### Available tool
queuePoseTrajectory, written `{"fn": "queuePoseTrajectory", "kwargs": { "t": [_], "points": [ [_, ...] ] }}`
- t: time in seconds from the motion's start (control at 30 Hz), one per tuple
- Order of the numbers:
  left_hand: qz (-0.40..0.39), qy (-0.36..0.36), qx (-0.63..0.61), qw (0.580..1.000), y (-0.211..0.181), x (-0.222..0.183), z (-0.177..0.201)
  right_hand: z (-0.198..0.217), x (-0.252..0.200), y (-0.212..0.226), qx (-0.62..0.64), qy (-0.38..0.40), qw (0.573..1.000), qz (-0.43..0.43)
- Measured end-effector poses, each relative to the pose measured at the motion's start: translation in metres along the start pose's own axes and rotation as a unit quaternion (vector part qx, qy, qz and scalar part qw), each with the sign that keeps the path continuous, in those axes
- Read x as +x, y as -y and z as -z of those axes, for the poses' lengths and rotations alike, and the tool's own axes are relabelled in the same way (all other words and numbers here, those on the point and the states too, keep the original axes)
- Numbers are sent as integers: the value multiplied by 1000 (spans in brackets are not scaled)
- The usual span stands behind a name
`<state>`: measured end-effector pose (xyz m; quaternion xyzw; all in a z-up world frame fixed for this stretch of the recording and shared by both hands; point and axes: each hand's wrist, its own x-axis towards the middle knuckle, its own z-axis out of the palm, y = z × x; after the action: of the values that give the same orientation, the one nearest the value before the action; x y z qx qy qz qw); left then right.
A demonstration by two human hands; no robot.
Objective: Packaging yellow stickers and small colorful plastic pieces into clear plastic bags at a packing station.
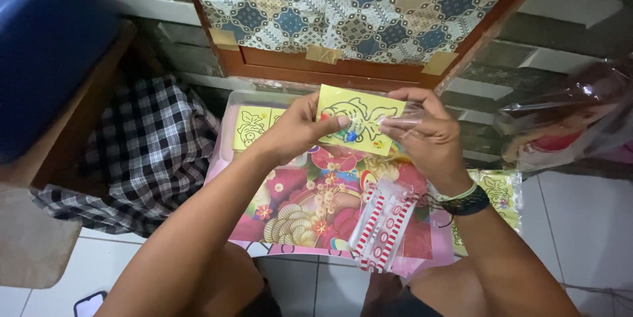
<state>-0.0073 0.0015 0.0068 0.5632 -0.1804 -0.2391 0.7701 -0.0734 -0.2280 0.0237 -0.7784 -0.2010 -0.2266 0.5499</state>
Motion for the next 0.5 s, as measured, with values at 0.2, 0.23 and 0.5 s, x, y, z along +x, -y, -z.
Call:
{"fn": "queuePoseTrajectory", "kwargs": {
  "t": [0.2,0.23,0.5],
  "points": [
    [-4,16,19,1000,7,1,-5,-14,-2,2,-12,-23,1000,9],
    [-3,12,10,1000,10,1,-6,-16,-3,1,-11,-16,1000,11],
    [12,-29,1,1000,7,1,-15,-21,0,11,-19,-8,1000,-1]
  ]
}}
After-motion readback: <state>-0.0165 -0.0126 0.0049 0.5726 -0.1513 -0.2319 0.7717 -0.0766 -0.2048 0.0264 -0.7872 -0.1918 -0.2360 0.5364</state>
